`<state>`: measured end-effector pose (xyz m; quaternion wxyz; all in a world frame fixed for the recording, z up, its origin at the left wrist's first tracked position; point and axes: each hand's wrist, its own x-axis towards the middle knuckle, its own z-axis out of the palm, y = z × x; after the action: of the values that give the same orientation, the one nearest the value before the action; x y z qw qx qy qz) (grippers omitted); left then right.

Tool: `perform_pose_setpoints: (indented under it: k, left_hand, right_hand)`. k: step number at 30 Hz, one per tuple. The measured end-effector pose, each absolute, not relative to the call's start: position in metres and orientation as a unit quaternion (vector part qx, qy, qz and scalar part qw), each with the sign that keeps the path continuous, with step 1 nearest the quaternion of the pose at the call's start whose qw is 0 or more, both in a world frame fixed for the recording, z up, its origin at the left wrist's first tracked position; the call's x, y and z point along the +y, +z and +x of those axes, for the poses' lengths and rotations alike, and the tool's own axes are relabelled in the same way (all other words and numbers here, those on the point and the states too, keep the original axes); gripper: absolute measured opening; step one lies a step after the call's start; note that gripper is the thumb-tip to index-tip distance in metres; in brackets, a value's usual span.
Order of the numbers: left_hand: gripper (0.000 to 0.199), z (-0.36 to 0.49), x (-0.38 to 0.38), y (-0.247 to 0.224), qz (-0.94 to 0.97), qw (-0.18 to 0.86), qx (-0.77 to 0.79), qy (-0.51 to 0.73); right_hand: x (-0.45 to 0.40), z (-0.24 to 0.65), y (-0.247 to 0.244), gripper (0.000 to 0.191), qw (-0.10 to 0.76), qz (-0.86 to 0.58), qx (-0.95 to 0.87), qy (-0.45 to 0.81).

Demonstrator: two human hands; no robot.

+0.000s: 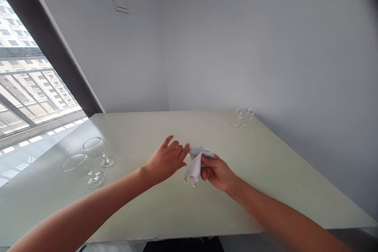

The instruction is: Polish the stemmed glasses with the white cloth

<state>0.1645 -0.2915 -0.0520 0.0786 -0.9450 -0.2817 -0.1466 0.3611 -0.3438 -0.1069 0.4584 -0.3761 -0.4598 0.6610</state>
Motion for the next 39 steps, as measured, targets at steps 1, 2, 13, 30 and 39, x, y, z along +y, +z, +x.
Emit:
perform_pose_setpoints:
  k: [1,2,13,30,39]
  left_hand:
    - [0.035,0.165,-0.291,-0.054,-0.946,0.107,-0.266,-0.148]
    - [0.034,0.165,-0.290,-0.055,-0.949,0.112,-0.256,-0.148]
    - [0.045,0.139,-0.283,-0.055,-0.761,-0.554,-0.338,-0.017]
    - [0.020,0.164,-0.303,-0.084,-0.898,-0.029,-0.395,-0.193]
    - [0.024,0.183,-0.289,-0.101,-0.687,-0.379,-0.498,-0.369]
  right_hand:
    - [-0.344,0.359,-0.106,0.029,0.469,-0.368,-0.431,0.677]
    - [-0.346,0.357,-0.104,0.030,0.469,-0.360,-0.431,0.681]
    - [-0.316,0.413,-0.078,0.040,0.216,-0.303,-0.920,0.124]
    - [-0.288,0.355,-0.055,0.033,0.352,-0.450,-0.769,0.286]
    - [-0.262,0.334,-0.095,0.012,0.615,-0.264,-0.226,0.708]
